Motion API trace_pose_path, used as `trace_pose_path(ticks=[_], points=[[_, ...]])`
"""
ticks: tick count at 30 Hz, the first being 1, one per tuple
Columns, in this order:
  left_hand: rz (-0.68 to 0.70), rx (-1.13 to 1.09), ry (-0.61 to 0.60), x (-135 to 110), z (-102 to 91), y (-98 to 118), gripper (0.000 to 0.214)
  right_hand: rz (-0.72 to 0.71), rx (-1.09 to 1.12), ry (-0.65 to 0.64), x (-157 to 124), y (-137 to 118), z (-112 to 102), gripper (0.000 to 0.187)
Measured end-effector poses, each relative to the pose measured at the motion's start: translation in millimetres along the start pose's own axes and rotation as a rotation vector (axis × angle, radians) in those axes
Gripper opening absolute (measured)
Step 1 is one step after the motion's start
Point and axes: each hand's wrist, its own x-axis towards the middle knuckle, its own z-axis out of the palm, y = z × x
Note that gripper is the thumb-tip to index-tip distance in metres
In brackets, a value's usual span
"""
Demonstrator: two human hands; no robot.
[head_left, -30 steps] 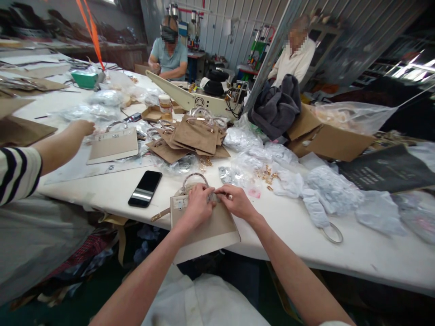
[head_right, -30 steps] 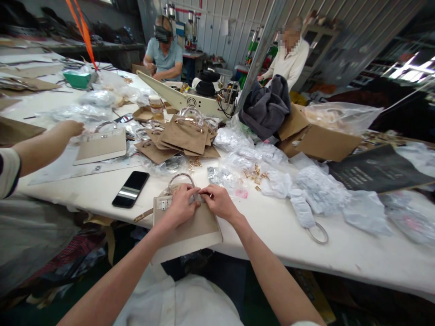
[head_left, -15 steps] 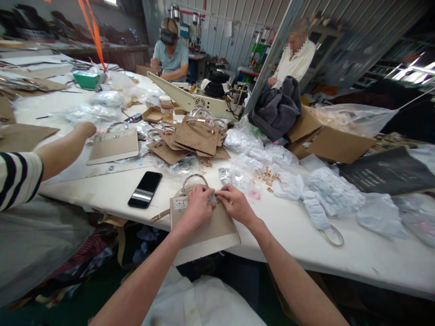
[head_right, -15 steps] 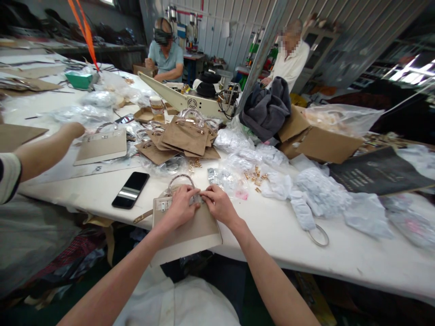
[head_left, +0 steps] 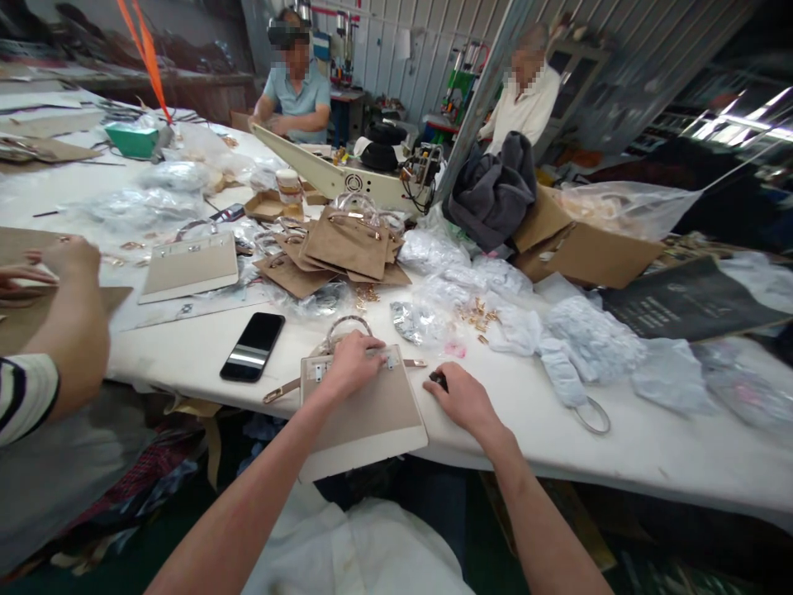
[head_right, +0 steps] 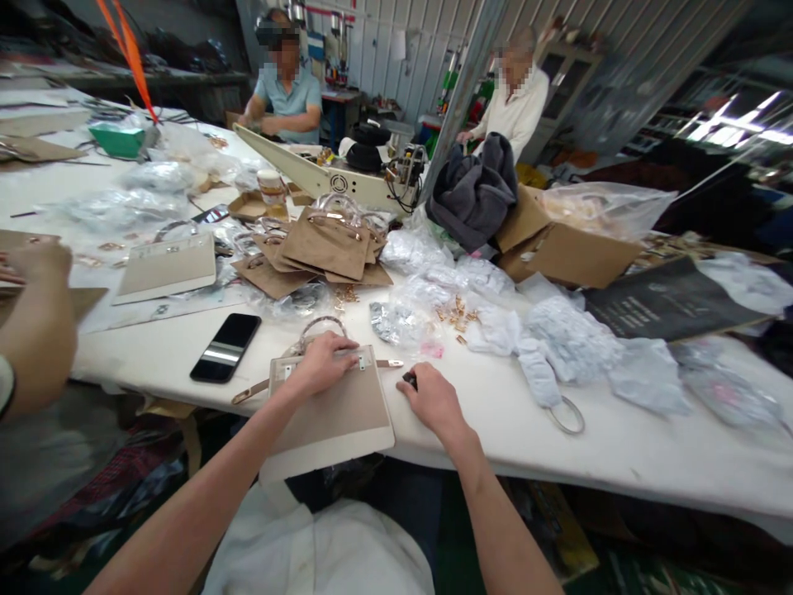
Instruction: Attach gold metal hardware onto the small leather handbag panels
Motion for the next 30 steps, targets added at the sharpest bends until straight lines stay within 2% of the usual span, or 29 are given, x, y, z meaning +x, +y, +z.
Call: trace_pose_path(ticks=[3, 6, 8, 10, 12, 15, 19, 22, 27, 30], points=[[0.006, 0.008, 0.005, 4.7, -1.1, 2.3, 0.03, 0.092, 0.257, 0.04, -0.4, -3.6, -7.3, 0.02], [-0.021, 0.046, 0.006, 7.1, -1.5, 6.3, 0.027, 0.216, 0.685, 0.175, -1.6, -6.0, -20.3, 0.03], [-0.041, 0.082, -0.002, 8.5, -1.5, 8.7, 0.026, 0.256, 0.867, 0.236, -1.8, -6.6, -28.2, 0.037], [-0.032, 0.097, -0.02, 9.5, -1.1, 9.8, 0.028, 0.251, 0.874, 0.212, -0.8, -8.0, -34.2, 0.049], [-0.008, 0.086, -0.029, 9.6, 0.0, 9.3, 0.029, 0.221, 0.756, 0.179, 1.4, -11.4, -38.2, 0.06], [-0.005, 0.077, -0.017, 8.7, 2.8, 8.3, 0.029, 0.182, 0.636, 0.273, 5.0, -20.8, -41.5, 0.065], [-0.025, 0.124, -0.012, 8.3, 5.2, 11.8, 0.028, 0.072, 0.871, 0.472, 11.1, -37.1, -41.8, 0.061], [-0.045, 0.155, -0.038, 7.9, 4.3, 16.0, 0.029, -0.007, 0.997, 0.54, 17.1, -48.1, -35.0, 0.059], [-0.03, 0.181, -0.029, 0.8, 1.2, 23.1, 0.028, 0.088, 1.128, 0.508, 19.0, -49.2, -16.1, 0.057], [-0.017, 0.216, -0.042, -2.3, -1.5, 28.0, 0.027, 0.111, 1.189, 0.343, 19.1, -40.4, -14.3, 0.054]])
